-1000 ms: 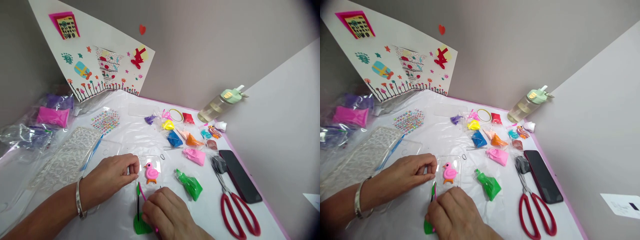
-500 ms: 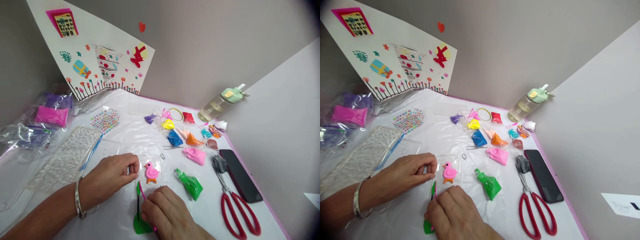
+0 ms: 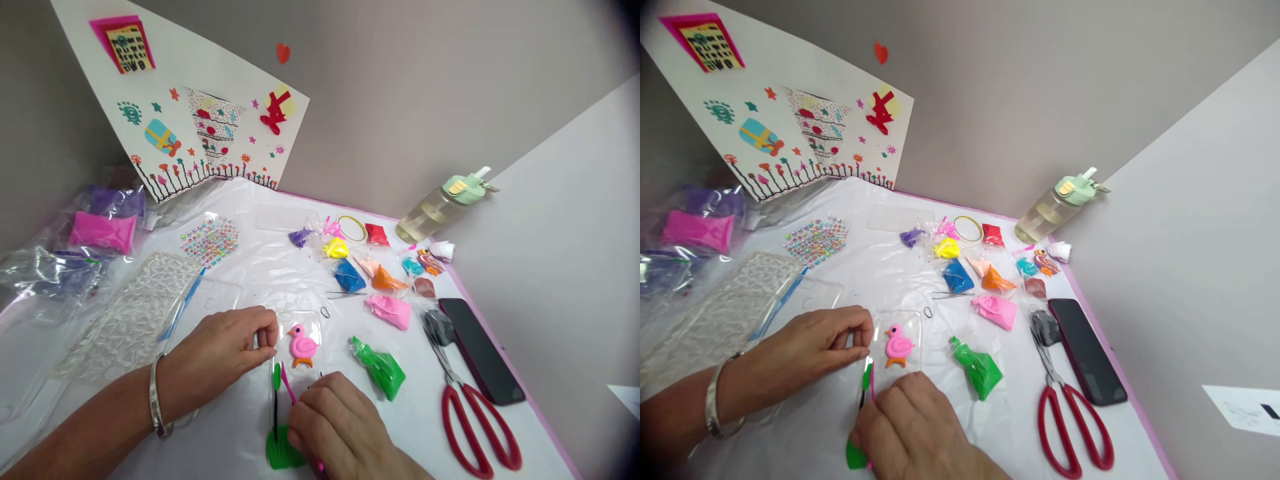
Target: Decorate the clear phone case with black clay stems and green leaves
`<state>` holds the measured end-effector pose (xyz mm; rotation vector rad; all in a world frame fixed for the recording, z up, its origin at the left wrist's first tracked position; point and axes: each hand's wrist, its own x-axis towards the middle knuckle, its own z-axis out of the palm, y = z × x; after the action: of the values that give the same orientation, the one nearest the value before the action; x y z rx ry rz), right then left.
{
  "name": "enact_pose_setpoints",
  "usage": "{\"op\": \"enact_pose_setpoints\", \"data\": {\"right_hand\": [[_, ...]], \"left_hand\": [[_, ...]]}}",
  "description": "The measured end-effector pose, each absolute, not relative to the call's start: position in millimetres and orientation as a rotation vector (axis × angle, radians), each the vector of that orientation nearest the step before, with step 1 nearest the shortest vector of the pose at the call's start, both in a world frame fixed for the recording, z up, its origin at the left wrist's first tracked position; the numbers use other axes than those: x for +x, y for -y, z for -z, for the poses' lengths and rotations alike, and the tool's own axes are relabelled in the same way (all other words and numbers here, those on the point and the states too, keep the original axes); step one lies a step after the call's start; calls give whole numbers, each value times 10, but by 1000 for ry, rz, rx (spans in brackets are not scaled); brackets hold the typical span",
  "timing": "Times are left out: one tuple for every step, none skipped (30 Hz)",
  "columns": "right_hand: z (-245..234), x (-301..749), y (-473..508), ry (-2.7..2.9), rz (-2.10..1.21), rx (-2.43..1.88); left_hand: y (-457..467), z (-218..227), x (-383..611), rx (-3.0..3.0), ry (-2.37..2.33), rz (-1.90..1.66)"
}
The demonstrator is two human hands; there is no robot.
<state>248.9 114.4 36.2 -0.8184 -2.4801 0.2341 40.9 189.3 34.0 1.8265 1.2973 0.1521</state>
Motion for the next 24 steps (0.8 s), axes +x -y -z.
{"op": "enact_pose_setpoints", "data": {"right_hand": [[-363,2498,-1137,2472,-236,-827],[-364,2503,-1131,2474,-235,-829],[-363,2506,-1127,2477,-229,-825],[-360,2505,-1125,2482,-227,-827],[-355,2502,-1125,2487,-224,-823],[-350,2497,-1127,2490,-214,-816],[-345,2492,-1130,2490,-202,-810],[-342,2486,-1132,2487,-188,-807],[-340,2480,-1135,2488,-181,-805],[-340,2475,-1136,2491,-179,-807],[-343,2471,-1136,2494,-179,-808],[-348,2467,-1135,2500,-184,-810],[-355,2463,-1132,2509,-195,-813],[-363,2460,-1130,2515,-202,-815],[-370,2456,-1128,2519,-207,-819],[-376,2451,-1127,2521,-210,-823],[-380,2447,-1127,2524,-208,-823],[-382,2443,-1130,2524,-207,-827],[-383,2439,-1133,2520,-202,-827],[-383,2437,-1138,2514,-194,-824],[-382,2437,-1142,2513,-192,-822],[-381,2439,-1145,2514,-196,-821],[-381,2444,-1146,2512,-197,-818],[-381,2450,-1145,2509,-200,-818]], "left_hand": [[-1893,-342,409,1825,-1300,-152],[-1891,-345,410,1823,-1303,-151],[-1889,-348,411,1821,-1304,-151],[-1887,-351,411,1820,-1304,-150],[-1886,-352,412,1819,-1304,-147],[-1887,-353,412,1817,-1303,-146],[-1888,-352,413,1819,-1300,-147],[-1891,-351,415,1821,-1297,-151],[-1895,-349,417,1824,-1295,-154],[-1900,-348,419,1824,-1295,-157],[-1904,-348,421,1824,-1295,-160],[-1907,-349,422,1824,-1297,-162],[-1909,-350,422,1823,-1297,-160],[-1909,-352,422,1823,-1297,-157],[-1908,-353,420,1824,-1294,-155],[-1905,-353,418,1825,-1291,-153],[-1902,-352,415,1826,-1288,-152],[-1899,-350,414,1825,-1289,-151],[-1897,-348,412,1822,-1291,-152],[-1895,-346,412,1819,-1294,-155],[-1894,-345,412,1817,-1298,-160],[-1894,-345,413,1816,-1299,-163],[-1895,-346,414,1816,-1299,-165],[-1896,-348,416,1816,-1298,-167]]}}
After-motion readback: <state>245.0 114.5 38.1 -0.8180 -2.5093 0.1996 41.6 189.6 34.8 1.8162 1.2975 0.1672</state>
